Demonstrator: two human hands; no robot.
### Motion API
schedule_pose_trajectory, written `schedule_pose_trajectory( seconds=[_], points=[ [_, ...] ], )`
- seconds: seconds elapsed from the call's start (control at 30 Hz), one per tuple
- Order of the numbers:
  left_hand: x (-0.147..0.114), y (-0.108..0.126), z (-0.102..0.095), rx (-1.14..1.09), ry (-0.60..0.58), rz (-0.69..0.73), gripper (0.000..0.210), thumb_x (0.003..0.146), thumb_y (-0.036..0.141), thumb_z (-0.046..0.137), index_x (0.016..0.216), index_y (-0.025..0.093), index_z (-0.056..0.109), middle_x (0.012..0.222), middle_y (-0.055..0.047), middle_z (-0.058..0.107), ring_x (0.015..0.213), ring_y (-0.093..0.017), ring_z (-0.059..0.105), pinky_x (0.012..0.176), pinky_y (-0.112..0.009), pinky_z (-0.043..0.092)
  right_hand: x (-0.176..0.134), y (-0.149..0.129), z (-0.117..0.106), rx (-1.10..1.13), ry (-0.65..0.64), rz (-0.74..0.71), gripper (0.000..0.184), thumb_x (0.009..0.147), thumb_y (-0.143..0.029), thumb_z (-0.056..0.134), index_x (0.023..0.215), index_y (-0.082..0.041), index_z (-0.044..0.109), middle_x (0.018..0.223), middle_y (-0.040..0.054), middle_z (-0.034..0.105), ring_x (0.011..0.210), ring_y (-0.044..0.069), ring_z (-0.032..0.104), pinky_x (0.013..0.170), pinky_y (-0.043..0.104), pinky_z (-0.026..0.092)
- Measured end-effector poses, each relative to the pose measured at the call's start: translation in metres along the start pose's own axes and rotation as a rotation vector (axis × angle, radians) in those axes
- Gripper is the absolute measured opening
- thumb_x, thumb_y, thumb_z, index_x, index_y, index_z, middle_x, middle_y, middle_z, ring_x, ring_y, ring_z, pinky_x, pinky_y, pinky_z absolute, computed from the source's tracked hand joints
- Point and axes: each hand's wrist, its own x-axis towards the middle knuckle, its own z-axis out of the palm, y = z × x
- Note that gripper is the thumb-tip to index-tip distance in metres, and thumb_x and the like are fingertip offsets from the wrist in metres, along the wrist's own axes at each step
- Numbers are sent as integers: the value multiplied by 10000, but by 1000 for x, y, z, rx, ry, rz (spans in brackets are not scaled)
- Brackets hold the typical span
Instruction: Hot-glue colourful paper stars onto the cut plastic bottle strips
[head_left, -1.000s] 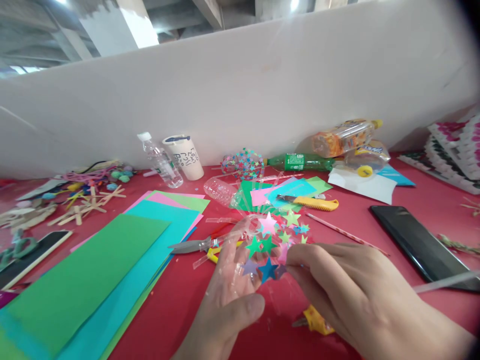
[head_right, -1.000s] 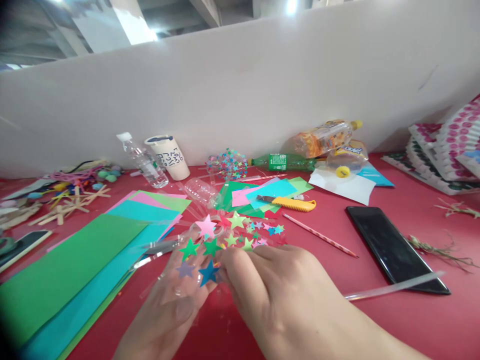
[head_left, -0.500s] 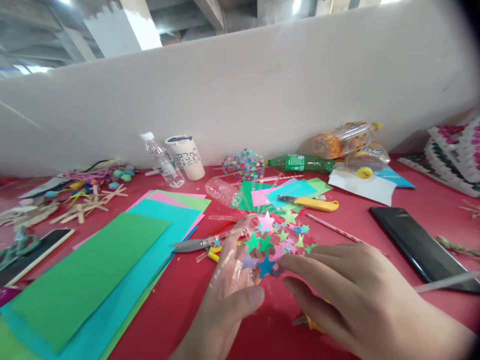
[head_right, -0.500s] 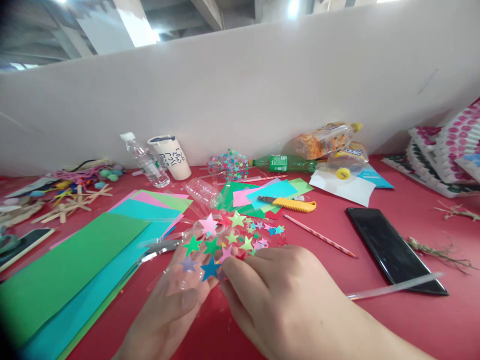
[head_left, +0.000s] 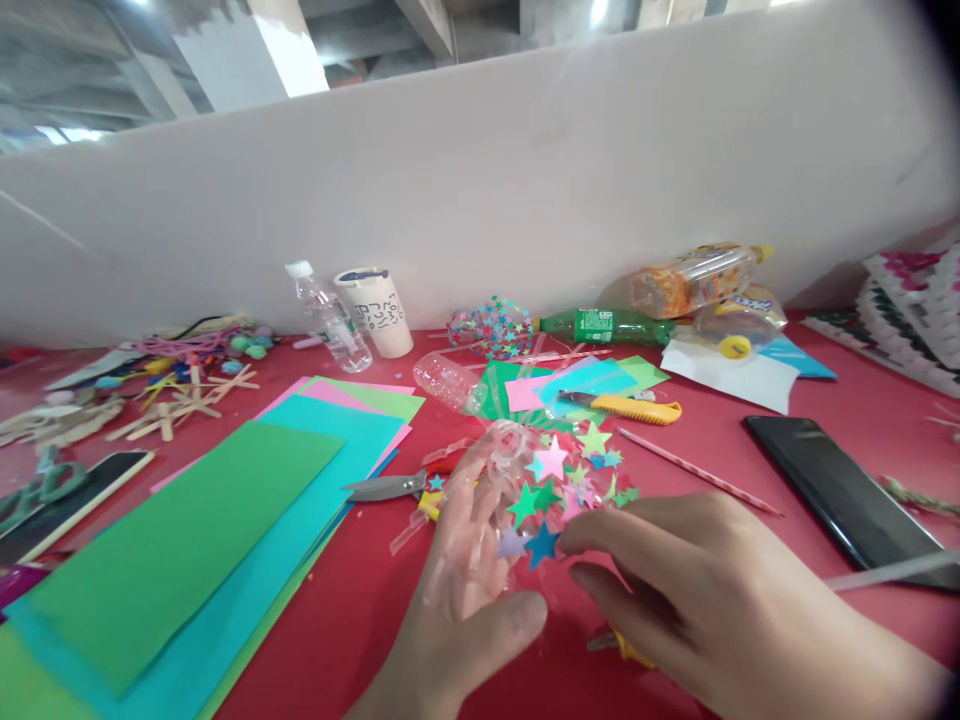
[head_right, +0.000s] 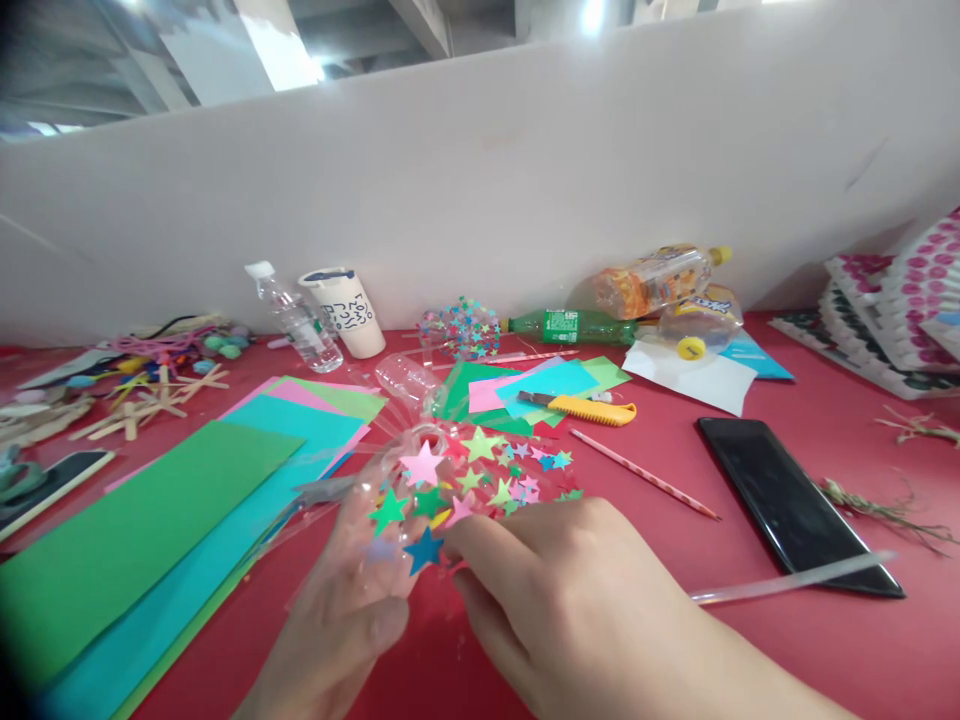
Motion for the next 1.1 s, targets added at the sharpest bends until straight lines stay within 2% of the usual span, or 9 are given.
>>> schedule_pose_trajectory(
  seconds=[0.13, 0.23, 0.43, 0.57, 0.7, 0.9, 1.0, 1.1],
  points=[
    [4, 0, 0, -11, -94, 75, 882, 733, 302, 773, 1448, 457, 280, 1565, 12, 293, 1449, -303, 203, 1151, -453, 235, 0, 1, 2, -5, 16, -38, 195, 922, -115, 445, 936, -181, 628, 625, -18, 620, 496, 133, 529, 468, 280, 313],
    [6, -1, -2, -6, -125, 75, 872, 754, 310, 758, 1457, 450, 262, 1537, -6, 346, 1433, -299, 250, 1153, -464, 222, 0, 2, 2, -3, 3, -49, 234, 924, -84, 417, 925, -178, 631, 601, -23, 594, 474, 135, 496, 460, 284, 305],
    [6, -7, -10, -14, -161, 18, 924, 723, 308, 781, 1459, 453, 243, 1573, 18, 266, 1460, -295, 159, 1162, -483, 194, -2, 5, 3, -87, -53, -19, 248, 955, -141, 385, 844, -194, 600, 576, -22, 570, 448, 157, 481, 433, 307, 288],
    [8, -7, -9, -57, -189, 18, 943, 731, 289, 773, 1479, 418, 214, 1560, -21, 295, 1444, -305, 212, 1152, -490, 218, -2, 6, 5, -106, -87, -11, 269, 969, -162, 359, 818, -209, 577, 553, -23, 553, 430, 154, 449, 426, 302, 264],
    [9, -5, -8, -67, -163, -6, 905, 737, 283, 767, 1464, 437, 249, 1562, -3, 293, 1434, -305, 243, 1157, -473, 199, -3, 7, 7, -142, 17, -8, 278, 983, -271, 380, 809, -207, 587, 541, -7, 543, 458, 136, 464, 455, 263, 297],
    [10, -6, -7, -181, -95, -49, 929, 742, 201, 740, 1485, 390, 216, 1511, -45, 385, 1354, -319, 388, 1093, -462, 318, -9, 10, 5, -202, 168, -23, 285, 963, -397, 439, 853, -204, 617, 544, 7, 543, 509, 140, 500, 487, 249, 356],
    [10, -7, -8, -241, -76, -65, 928, 767, 153, 691, 1505, 327, 156, 1409, -92, 500, 1243, -306, 517, 1068, -466, 340, -10, 11, 0, -199, 202, -39, 237, 958, -371, 461, 893, -205, 617, 562, 6, 560, 521, 140, 513, 487, 249, 359],
    [12, -8, -8, -299, -48, -94, 950, 772, 102, 657, 1511, 288, 89, 1298, -108, 574, 1144, -287, 592, 1048, -462, 363, -7, 10, -6, -169, 213, -77, 148, 964, -248, 450, 995, -195, 584, 613, 6, 598, 523, 136, 525, 477, 255, 341]
  ],
)
